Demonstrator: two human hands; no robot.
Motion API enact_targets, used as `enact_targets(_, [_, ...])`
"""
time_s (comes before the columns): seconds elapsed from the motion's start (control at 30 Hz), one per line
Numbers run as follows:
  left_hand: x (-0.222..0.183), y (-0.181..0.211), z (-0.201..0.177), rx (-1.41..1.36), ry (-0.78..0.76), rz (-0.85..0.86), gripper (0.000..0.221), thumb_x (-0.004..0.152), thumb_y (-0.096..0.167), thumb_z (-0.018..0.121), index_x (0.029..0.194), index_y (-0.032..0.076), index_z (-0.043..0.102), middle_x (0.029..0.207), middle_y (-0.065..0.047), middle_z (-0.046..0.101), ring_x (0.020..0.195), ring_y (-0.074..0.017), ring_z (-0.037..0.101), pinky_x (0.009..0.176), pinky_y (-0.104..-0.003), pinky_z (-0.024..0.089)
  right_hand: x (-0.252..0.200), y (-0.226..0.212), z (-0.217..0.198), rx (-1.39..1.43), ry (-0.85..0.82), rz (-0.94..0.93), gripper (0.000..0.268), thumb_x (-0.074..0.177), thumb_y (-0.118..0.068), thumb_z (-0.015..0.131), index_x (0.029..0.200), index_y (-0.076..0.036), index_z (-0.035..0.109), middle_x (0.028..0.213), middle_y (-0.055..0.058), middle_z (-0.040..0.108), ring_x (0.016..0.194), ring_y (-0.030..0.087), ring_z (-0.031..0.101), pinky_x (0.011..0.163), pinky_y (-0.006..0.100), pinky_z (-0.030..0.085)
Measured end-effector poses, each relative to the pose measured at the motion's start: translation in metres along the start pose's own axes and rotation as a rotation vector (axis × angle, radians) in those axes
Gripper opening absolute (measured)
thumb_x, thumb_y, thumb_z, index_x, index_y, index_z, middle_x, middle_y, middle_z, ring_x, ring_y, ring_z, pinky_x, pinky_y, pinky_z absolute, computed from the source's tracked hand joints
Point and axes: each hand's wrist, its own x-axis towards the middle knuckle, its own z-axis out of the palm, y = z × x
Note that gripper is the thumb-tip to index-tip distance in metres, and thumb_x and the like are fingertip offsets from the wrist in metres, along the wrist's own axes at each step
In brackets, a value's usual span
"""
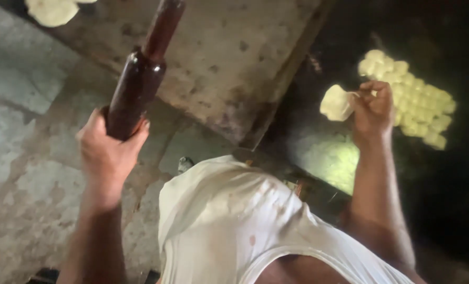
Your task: Flatten small dough balls into discs using a rolling pin.
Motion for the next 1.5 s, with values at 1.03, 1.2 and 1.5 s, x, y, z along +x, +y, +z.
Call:
enact_targets(1.03, [0.0,0.006,-0.003,-0.15,-0.091,-0.246,0.042,0.084,0.025,0.091,0.105,-0.001,0.066,0.091,-0.014,0.072,0.078,-0.0268,0.07,0.072,-0.039,0.053,-0.011,-0.039,0.028,-0.562,-0.177,-0.081,0.033,0.096,-0.004,0.062,0.128,-0.009,0.062,0.125,0.015,0.067,0.107,0.027,0.069,0.085,0.042,0.059])
enact_targets(1.2, [0.011,0.021,0.016,-0.151,-0.067,0.038,0.038,0.092,0.02,0.094,0.107,-0.002,0.067,0.098,-0.014,0.072,0.086,-0.0219,0.07,0.085,-0.037,0.055,0.046,0.089,-0.06,-1.203,0.082,-0.343,0.06,0.073,-0.014,0.083,0.129,-0.007,0.064,0.128,0.022,0.065,0.117,0.044,0.06,0.097,0.06,0.046])
enact_targets(1.5, [0.009,0.106,0.069,-0.131,-0.164,0.252,0.036,0.096,0.014,0.091,0.111,-0.004,0.063,0.102,-0.013,0.073,0.089,-0.0228,0.072,0.084,-0.034,0.056,-0.056,0.115,-0.137,-0.386,0.333,-0.183,0.057,0.092,0.009,0.055,0.144,-0.013,0.062,0.135,0.011,0.065,0.116,0.027,0.066,0.085,0.037,0.057])
